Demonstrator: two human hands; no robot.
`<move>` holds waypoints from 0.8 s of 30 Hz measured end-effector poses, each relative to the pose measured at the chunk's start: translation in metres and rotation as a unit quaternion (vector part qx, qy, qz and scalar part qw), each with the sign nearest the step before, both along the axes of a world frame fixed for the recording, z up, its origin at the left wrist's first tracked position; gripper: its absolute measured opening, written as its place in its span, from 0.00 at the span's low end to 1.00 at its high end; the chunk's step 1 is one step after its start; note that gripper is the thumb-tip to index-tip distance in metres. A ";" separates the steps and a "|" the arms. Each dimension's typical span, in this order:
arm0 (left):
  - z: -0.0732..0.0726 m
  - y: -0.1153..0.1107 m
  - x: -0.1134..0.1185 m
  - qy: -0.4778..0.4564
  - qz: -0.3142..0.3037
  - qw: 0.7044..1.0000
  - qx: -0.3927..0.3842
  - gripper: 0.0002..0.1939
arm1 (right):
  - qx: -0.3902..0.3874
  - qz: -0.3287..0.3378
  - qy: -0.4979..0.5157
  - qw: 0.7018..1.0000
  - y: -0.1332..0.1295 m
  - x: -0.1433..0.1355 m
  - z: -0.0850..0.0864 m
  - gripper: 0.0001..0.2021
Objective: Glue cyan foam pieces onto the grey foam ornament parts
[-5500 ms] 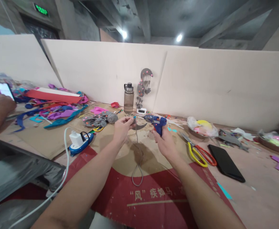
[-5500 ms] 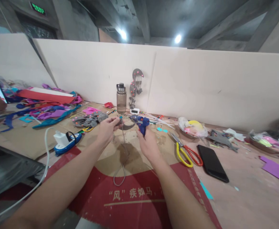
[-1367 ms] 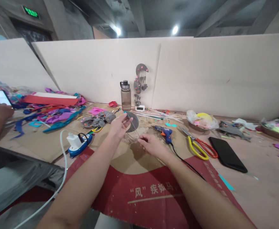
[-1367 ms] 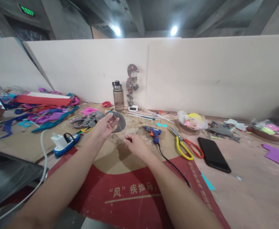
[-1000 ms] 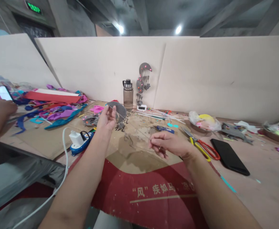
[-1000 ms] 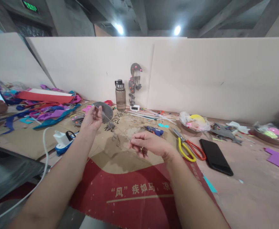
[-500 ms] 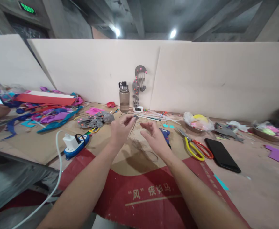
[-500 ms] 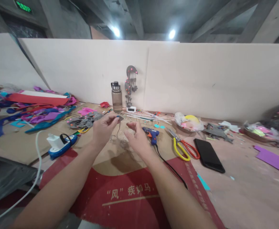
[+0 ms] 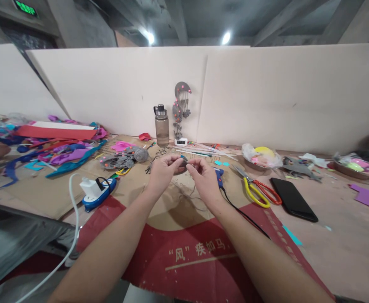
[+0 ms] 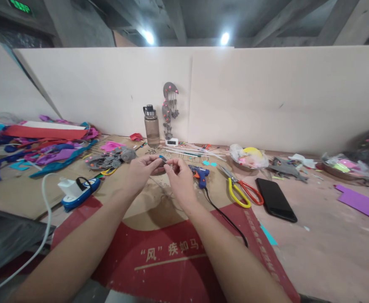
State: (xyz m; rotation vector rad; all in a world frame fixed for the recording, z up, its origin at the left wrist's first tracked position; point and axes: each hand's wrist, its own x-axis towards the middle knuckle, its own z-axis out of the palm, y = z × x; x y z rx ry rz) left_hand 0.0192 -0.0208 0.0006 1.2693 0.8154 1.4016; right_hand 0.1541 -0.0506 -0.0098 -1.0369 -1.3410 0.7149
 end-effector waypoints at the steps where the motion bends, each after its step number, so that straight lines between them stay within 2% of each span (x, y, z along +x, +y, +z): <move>1: -0.001 0.001 0.000 -0.005 -0.008 1.000 -0.009 0.14 | 0.005 -0.008 -0.009 1.000 0.000 0.000 0.000 0.09; 5: -0.003 0.003 0.001 -0.016 -0.031 0.999 -0.033 0.15 | 0.015 -0.036 -0.033 0.999 -0.002 0.001 0.002 0.08; 11: -0.004 0.004 0.003 -0.019 -0.032 0.998 -0.045 0.16 | 0.042 -0.071 -0.065 0.994 -0.005 0.004 0.010 0.06; 19: 0.000 0.001 0.000 -0.002 -0.067 0.997 -0.049 0.15 | 0.087 -0.006 -0.113 0.990 0.000 0.013 0.007 0.11; 24: 0.001 0.002 -0.003 0.003 -0.089 0.994 -0.064 0.18 | 0.098 0.041 -0.141 0.984 0.002 0.019 0.007 0.10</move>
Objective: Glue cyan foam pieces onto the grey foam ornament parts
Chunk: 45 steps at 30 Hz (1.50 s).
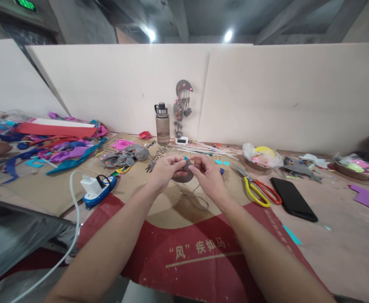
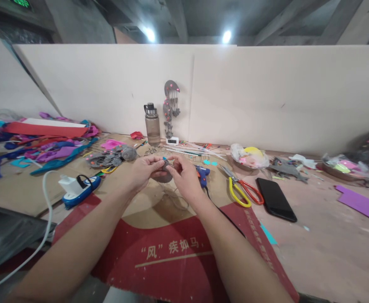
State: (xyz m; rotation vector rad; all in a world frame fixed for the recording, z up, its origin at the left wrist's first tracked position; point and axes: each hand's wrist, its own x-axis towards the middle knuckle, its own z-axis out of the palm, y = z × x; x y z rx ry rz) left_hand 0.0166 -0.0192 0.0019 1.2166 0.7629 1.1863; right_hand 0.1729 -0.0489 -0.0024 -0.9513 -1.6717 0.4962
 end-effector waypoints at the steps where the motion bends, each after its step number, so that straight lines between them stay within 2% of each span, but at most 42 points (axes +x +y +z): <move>1: 0.000 0.000 0.000 0.000 -0.003 1.000 -0.004 0.18 | 0.000 0.007 -0.002 1.000 0.000 0.001 0.000 0.09; 11: 0.004 -0.002 -0.003 0.011 -0.044 0.998 -0.040 0.22 | -0.020 0.086 -0.009 0.996 0.002 0.007 -0.001 0.06; 14: 0.003 -0.002 -0.003 0.010 -0.049 0.998 -0.043 0.22 | -0.015 0.088 -0.004 0.996 0.002 0.007 -0.001 0.06; 19: 0.003 -0.002 -0.004 0.009 -0.050 0.998 -0.046 0.22 | -0.011 0.090 -0.010 0.996 0.003 0.007 -0.004 0.11; 25: 0.003 -0.003 -0.004 0.016 -0.051 0.998 -0.042 0.20 | -0.024 0.093 -0.023 0.995 0.003 0.008 -0.002 0.05; 31: 0.003 -0.003 -0.002 0.013 -0.047 0.998 -0.031 0.21 | -0.040 0.112 -0.007 0.993 0.003 0.009 -0.002 0.06; 37: 0.004 -0.004 -0.002 0.017 -0.043 0.998 -0.033 0.22 | -0.027 0.100 0.005 0.995 0.002 0.008 -0.003 0.10; 45: 0.004 -0.004 -0.001 0.014 -0.044 0.998 -0.032 0.24 | -0.036 0.094 -0.016 0.995 0.001 0.009 -0.002 0.06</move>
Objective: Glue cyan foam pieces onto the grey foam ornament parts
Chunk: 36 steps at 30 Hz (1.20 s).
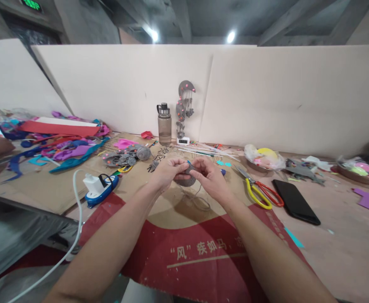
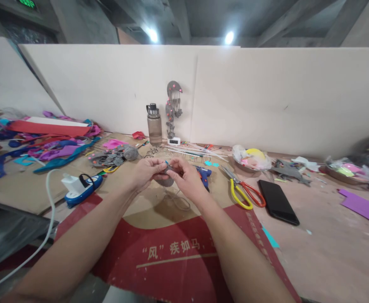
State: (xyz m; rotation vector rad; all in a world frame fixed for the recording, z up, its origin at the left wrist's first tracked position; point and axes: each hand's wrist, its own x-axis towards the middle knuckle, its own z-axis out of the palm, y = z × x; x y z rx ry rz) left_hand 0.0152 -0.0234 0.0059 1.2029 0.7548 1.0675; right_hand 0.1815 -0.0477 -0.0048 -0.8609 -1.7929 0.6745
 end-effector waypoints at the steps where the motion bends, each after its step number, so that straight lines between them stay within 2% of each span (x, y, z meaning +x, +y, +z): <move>1: 0.001 0.000 0.000 0.001 0.000 1.000 0.000 0.24 | 0.005 -0.004 -0.004 1.000 0.000 0.000 0.000 0.05; 8: 0.002 -0.001 0.000 0.005 -0.003 1.000 -0.004 0.24 | 0.030 -0.027 -0.006 0.999 0.001 -0.001 -0.005 0.09; 16: -0.003 0.003 -0.001 -0.001 -0.004 1.000 -0.004 0.21 | 0.027 -0.025 -0.016 0.999 0.001 0.000 -0.005 0.05; 23: -0.002 0.001 0.001 -0.031 0.020 0.999 -0.009 0.18 | 0.059 -0.070 -0.033 0.995 0.001 -0.002 -0.007 0.03; 30: -0.007 0.008 0.001 -0.093 0.074 0.993 -0.001 0.19 | 0.022 -0.118 0.037 0.992 -0.001 -0.008 -0.008 0.14; 36: -0.012 0.012 0.001 -0.069 0.120 0.990 0.024 0.18 | -0.050 -0.106 0.160 0.980 0.003 -0.013 -0.010 0.13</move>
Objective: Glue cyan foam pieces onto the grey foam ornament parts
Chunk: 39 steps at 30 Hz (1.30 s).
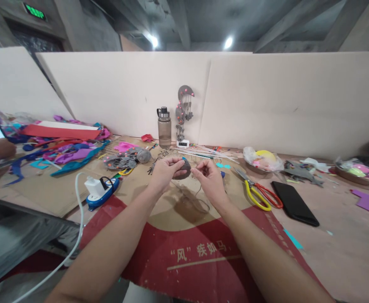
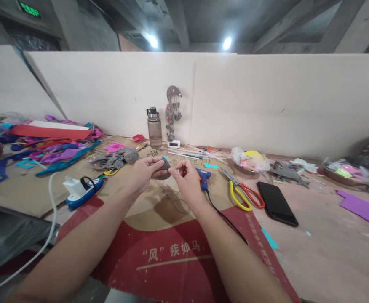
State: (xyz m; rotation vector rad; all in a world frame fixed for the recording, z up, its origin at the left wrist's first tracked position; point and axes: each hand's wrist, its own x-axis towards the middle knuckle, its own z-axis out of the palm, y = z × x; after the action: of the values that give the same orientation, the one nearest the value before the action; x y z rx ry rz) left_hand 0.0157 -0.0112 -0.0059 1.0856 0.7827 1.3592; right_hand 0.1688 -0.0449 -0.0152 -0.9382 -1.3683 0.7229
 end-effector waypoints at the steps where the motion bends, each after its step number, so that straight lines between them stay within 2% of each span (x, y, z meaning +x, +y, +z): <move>1: -0.001 0.000 0.000 0.007 0.005 1.000 0.004 0.18 | -0.012 0.004 0.022 1.000 0.001 0.000 -0.001 0.12; 7: -0.003 0.002 0.001 0.028 0.019 0.999 0.015 0.19 | -0.072 0.021 0.125 0.989 0.003 0.000 -0.003 0.11; 18: 0.000 0.001 0.000 0.029 0.025 0.999 0.012 0.20 | -0.127 0.126 0.229 0.957 -0.002 -0.003 0.007 0.15; 22: 0.001 0.000 -0.001 0.035 0.027 0.999 0.013 0.20 | -0.149 0.135 0.254 0.946 -0.003 -0.003 0.009 0.17; 39: 0.001 -0.001 -0.001 0.043 0.020 0.999 0.021 0.20 | -0.148 0.159 0.253 0.943 -0.005 -0.005 0.008 0.13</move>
State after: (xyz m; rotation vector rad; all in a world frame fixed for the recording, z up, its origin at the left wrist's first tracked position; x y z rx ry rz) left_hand 0.0147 -0.0119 -0.0048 1.1730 0.8462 1.3739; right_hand 0.1635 -0.0497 -0.0068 -0.6934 -0.9716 1.3459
